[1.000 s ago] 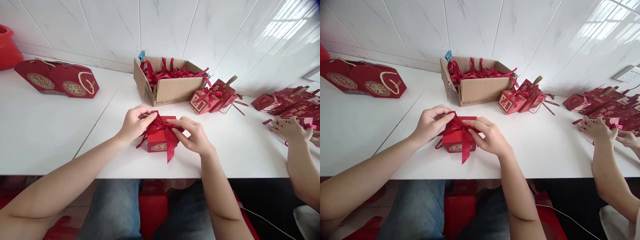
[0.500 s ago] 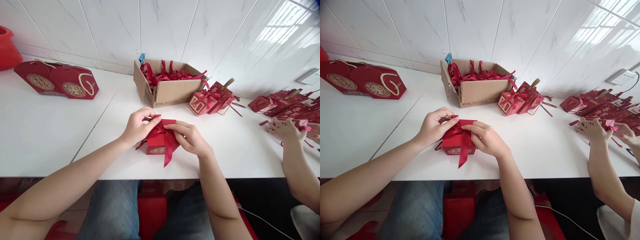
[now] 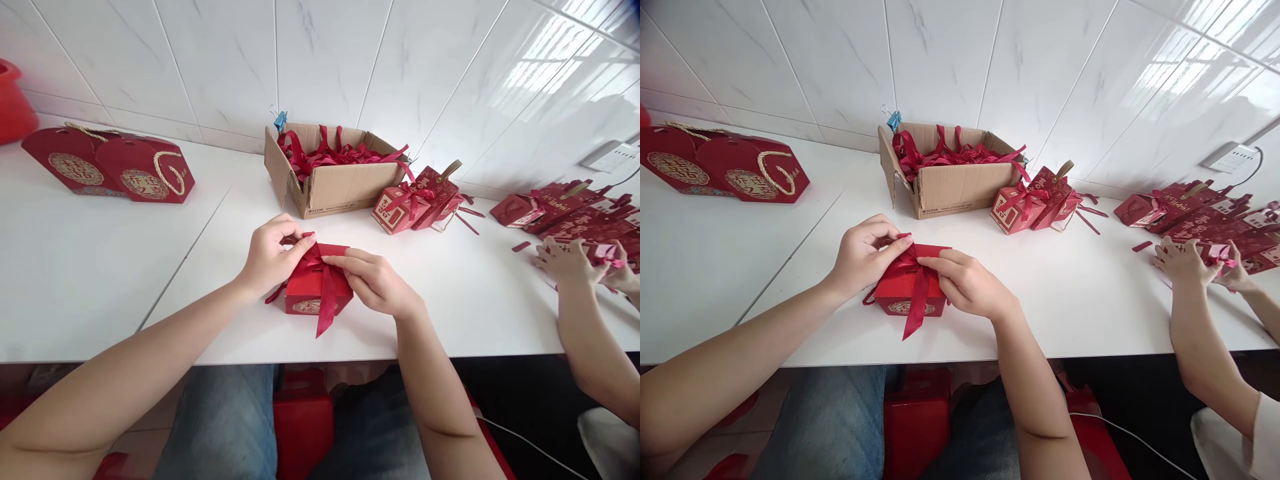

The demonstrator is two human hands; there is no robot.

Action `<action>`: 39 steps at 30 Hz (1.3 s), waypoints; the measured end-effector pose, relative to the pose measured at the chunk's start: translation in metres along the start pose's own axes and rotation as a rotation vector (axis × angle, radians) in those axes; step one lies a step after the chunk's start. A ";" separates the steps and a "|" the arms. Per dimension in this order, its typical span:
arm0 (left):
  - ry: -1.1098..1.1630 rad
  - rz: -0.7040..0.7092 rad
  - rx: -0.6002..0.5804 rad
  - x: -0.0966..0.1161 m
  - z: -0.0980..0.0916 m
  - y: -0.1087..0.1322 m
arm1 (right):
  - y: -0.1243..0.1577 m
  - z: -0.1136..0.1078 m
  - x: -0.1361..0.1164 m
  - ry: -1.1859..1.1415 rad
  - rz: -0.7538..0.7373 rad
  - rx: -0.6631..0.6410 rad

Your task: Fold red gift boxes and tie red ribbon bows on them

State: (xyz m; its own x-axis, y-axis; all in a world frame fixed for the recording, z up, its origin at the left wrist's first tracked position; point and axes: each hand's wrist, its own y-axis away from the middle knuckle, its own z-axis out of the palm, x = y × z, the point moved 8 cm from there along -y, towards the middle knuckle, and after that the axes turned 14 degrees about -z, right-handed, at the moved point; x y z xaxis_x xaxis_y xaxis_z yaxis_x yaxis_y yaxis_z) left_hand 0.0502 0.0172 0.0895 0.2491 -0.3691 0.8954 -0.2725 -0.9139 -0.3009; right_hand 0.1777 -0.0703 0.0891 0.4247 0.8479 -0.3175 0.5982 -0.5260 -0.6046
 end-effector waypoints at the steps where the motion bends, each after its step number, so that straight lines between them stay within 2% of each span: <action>1: 0.004 -0.002 0.004 0.000 0.000 0.000 | 0.000 0.000 0.000 -0.002 -0.004 0.002; 5: 0.048 -0.024 -0.055 -0.002 0.001 -0.001 | 0.001 -0.005 -0.001 -0.041 -0.012 0.043; 10: 0.196 -0.185 -0.315 -0.010 0.012 -0.001 | 0.009 -0.021 0.013 -0.101 0.105 0.230; 12: 0.260 -0.256 -0.372 -0.013 0.015 0.000 | 0.015 -0.025 0.022 -0.122 0.178 0.296; 17: 0.331 -0.306 -0.359 -0.017 0.013 -0.001 | 0.027 -0.037 0.040 -0.130 0.299 0.452; 19: 0.324 -0.315 -0.340 -0.019 0.013 -0.001 | 0.023 -0.035 0.040 -0.183 0.259 0.389; 22: 0.296 -0.317 -0.327 -0.019 0.012 -0.002 | 0.015 -0.025 0.033 -0.246 0.161 0.210; 24: 0.292 -0.315 -0.333 -0.019 0.012 -0.002 | 0.013 -0.024 0.031 -0.211 0.148 0.176; 30: 0.308 -0.301 -0.357 -0.017 0.012 -0.002 | 0.015 -0.033 0.037 -0.118 0.223 0.404; 35: 0.314 -0.303 -0.389 -0.017 0.013 -0.001 | 0.017 -0.030 0.041 -0.107 0.267 0.407; 39: 0.322 -0.295 -0.360 -0.017 0.012 -0.004 | 0.023 -0.027 0.049 -0.197 0.322 0.438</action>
State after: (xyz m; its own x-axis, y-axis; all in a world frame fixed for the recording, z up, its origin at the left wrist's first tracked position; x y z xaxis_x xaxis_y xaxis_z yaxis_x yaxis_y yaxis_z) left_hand 0.0582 0.0248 0.0719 0.0819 0.0148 0.9965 -0.5482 -0.8344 0.0575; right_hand 0.2308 -0.0432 0.0796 0.3787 0.6684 -0.6402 0.1046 -0.7182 -0.6879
